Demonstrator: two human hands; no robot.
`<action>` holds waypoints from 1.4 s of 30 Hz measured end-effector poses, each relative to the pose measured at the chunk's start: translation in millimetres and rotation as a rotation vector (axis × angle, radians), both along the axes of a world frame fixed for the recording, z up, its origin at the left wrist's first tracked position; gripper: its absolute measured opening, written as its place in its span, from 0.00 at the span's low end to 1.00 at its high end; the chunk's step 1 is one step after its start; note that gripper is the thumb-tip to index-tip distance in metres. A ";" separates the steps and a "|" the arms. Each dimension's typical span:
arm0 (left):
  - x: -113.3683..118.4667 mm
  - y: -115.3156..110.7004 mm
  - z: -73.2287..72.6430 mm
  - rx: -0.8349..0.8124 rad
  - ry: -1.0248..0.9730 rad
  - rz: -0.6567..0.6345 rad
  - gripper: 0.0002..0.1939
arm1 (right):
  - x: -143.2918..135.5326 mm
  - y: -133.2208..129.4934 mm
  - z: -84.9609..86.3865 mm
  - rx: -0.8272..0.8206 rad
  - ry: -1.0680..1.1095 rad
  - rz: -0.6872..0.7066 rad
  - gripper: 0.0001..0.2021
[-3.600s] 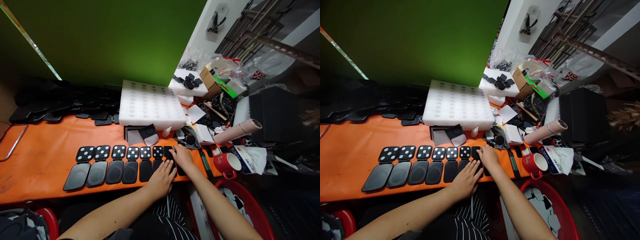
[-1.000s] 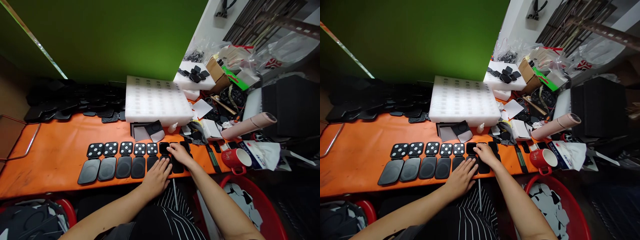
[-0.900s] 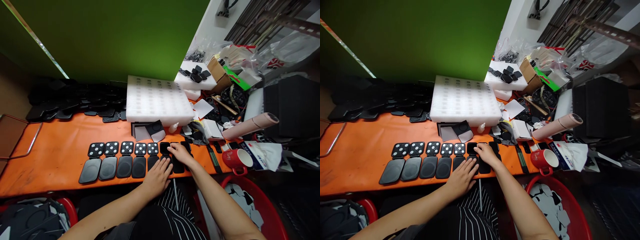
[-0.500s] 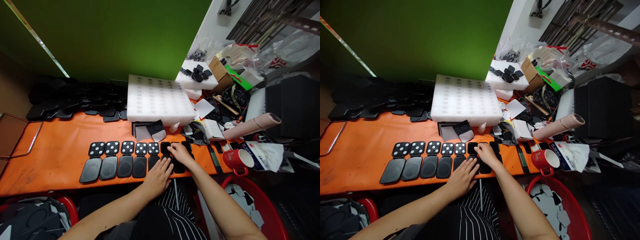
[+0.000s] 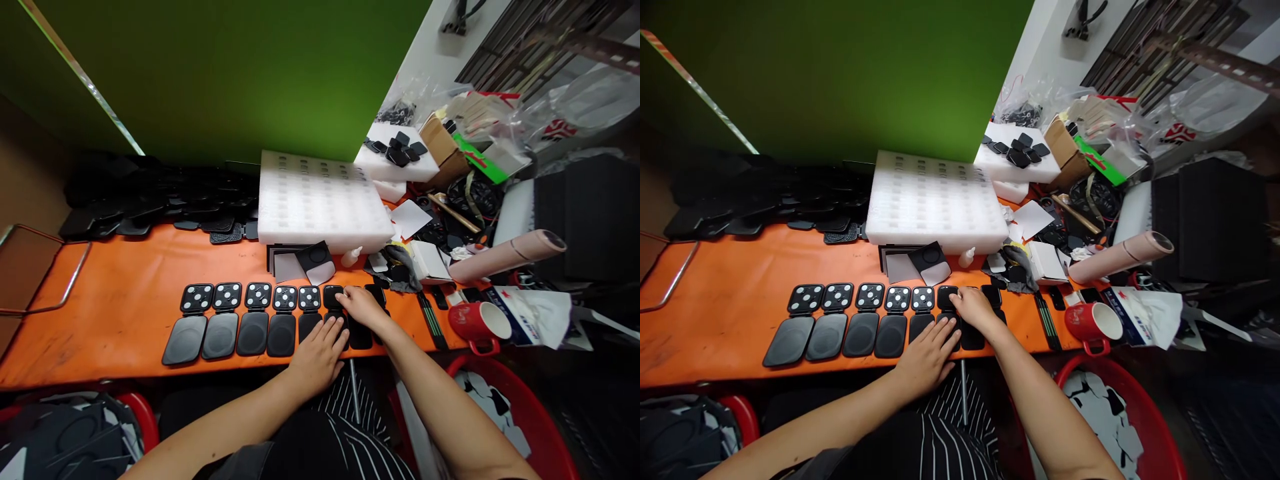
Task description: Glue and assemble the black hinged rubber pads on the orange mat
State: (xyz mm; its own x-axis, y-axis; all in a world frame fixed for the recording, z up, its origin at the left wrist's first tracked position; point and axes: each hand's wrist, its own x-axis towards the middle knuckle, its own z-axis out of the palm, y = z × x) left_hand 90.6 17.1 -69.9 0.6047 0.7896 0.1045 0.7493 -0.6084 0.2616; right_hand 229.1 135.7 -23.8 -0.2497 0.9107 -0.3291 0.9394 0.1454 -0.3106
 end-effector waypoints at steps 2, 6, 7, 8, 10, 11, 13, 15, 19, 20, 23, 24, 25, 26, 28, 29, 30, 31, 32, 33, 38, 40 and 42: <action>0.1 0.2 0.8 -0.003 0.000 -0.002 0.30 | -1.1 0.1 0.6 -0.005 -0.042 0.000 0.13; 0.1 0.8 2.1 -0.011 0.001 -0.006 0.30 | -1.4 3.9 3.2 -0.024 -0.126 0.054 0.15; 0.2 0.9 2.1 -0.013 0.002 -0.004 0.30 | -0.9 5.2 3.9 -0.028 -0.128 0.070 0.15; 0.3 1.0 1.9 -0.014 0.003 -0.002 0.30 | -0.3 6.6 4.4 -0.036 -0.121 0.086 0.15; 0.6 0.9 1.1 -0.013 0.002 0.002 0.30 | 0.9 8.7 4.7 -0.054 -0.097 0.109 0.14; 0.8 0.9 0.8 -0.012 0.001 0.002 0.30 | 1.4 9.3 4.5 -0.062 -0.090 0.113 0.14; 1.2 0.8 0.2 -0.008 0.000 -0.001 0.30 | 1.9 9.5 3.6 -0.064 -0.093 0.106 0.14; 1.3 0.8 0.0 -0.003 0.000 -0.005 0.30 | 2.0 8.8 2.7 -0.052 -0.109 0.095 0.15; 0.8 0.7 0.7 -0.003 0.003 -0.002 0.30 | 1.4 7.6 3.0 -0.040 -0.119 0.103 0.15; 0.7 0.7 0.8 -0.005 0.003 0.001 0.30 | 1.3 7.7 3.5 -0.045 -0.118 0.107 0.15; 0.5 0.7 0.5 -0.010 0.006 0.002 0.30 | 1.0 8.0 4.6 -0.056 -0.113 0.106 0.14; 0.6 0.8 0.2 -0.011 0.007 0.000 0.30 | 0.9 8.0 4.6 -0.054 -0.113 0.103 0.14; 0.7 0.8 -0.1 -0.012 0.008 -0.002 0.30 | 0.7 7.9 4.4 -0.051 -0.112 0.101 0.14; 0.8 0.8 -0.5 -0.012 0.008 -0.004 0.30 | 0.6 7.8 4.1 -0.048 -0.112 0.099 0.14; 1.0 0.6 -1.1 -0.011 0.004 -0.005 0.30 | 0.5 7.5 3.4 -0.046 -0.117 0.097 0.14; 1.0 0.6 -1.2 -0.009 0.001 -0.003 0.30 | 0.5 7.4 3.1 -0.045 -0.122 0.097 0.14; 1.0 0.5 -1.1 -0.008 -0.004 0.000 0.30 | 0.5 7.5 3.0 -0.045 -0.129 0.099 0.14; 0.9 0.5 -0.8 -0.008 -0.008 0.002 0.30 | 0.5 7.6 3.2 -0.047 -0.137 0.103 0.14; 0.7 0.5 -0.4 -0.009 -0.012 0.003 0.30 | 0.4 7.9 3.6 -0.052 -0.146 0.108 0.14; 0.6 0.5 0.2 -0.011 -0.014 0.003 0.30 | 0.0 8.5 4.4 -0.059 -0.156 0.114 0.15; 0.2 1.0 3.1 -0.021 -0.008 -0.004 0.29 | -6.5 15.0 13.9 -0.104 -0.248 0.138 0.17; 0.2 1.1 3.4 -0.018 -0.005 -0.003 0.29 | -8.8 16.9 18.8 -0.130 -0.307 0.125 0.19; 0.1 1.2 3.0 -0.016 -0.002 -0.001 0.29 | -7.8 14.3 21.5 -0.117 -0.328 0.100 0.20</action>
State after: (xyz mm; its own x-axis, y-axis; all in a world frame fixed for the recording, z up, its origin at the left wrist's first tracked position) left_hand 90.8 18.3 -66.8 0.6052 0.7906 0.0932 0.7483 -0.6049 0.2725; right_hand 221.3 150.0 -2.2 -0.1996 0.8385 -0.5070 0.9747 0.2229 -0.0150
